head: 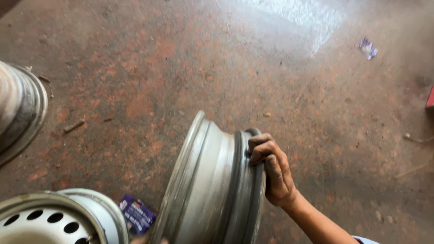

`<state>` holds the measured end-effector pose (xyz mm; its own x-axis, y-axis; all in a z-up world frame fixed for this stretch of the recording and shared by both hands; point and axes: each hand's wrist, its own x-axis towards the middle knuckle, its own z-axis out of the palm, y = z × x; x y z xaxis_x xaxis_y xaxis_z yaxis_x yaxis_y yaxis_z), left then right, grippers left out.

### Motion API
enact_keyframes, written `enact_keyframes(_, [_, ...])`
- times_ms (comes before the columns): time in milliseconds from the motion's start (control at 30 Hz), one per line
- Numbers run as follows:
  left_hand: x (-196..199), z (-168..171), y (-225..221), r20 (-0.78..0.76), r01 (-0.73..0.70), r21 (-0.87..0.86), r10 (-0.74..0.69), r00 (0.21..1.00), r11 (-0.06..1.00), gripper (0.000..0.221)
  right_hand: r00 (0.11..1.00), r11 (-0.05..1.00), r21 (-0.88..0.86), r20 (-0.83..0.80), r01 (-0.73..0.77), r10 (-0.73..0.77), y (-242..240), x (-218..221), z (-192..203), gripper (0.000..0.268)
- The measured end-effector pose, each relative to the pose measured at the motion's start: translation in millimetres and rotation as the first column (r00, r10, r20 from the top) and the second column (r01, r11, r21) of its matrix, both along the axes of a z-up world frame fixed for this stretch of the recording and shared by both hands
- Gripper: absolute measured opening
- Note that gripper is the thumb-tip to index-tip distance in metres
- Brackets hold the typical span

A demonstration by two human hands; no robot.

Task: The person sands the outer edge and side of a metal wheel rim by hand using a piece of sandpaper, rotating the rim to reach different sections.

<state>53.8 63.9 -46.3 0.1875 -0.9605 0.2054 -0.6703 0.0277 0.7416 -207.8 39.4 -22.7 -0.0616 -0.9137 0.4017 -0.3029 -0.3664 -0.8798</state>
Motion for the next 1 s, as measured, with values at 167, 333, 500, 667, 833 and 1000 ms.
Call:
enact_keyframes(167, [-4.2,70.3,-59.5,0.074,0.251,0.569,-0.353,0.933,0.783,0.063,0.994,0.996,0.007,0.061,0.085,-0.085,11.5,18.9,5.6,0.048])
enact_keyframes(333, [-24.2,84.8,-139.6,-0.029,0.470,0.586,-0.563,0.826,0.660,0.056,0.989,0.991,-0.021,0.080,0.130,-0.128,14.6,25.1,-1.4,0.048])
enact_keyframes(500, [9.9,73.7,-90.6,-0.263,0.492,0.507,-0.416,0.870,0.708,0.051,0.996,0.981,-0.172,0.010,0.088,-0.087,4.2,29.6,-15.0,0.046])
enact_keyframes(667, [31.6,78.6,-50.1,-0.678,0.659,0.214,-0.376,0.631,0.721,0.037,0.999,0.970,-0.244,-0.018,0.026,-0.031,2.2,44.3,-18.8,0.046])
enact_keyframes(833, [9.3,91.5,-66.5,-0.383,0.387,0.313,-0.258,0.887,0.867,0.032,0.944,0.935,-0.143,-0.105,-0.324,0.311,-79.3,15.4,10.3,0.041])
enact_keyframes(1000, [-14.9,101.5,-105.0,-0.269,0.344,0.204,-0.285,0.920,0.917,0.033,0.848,0.938,-0.147,-0.488,-0.315,0.208,-26.2,9.1,43.7,0.024])
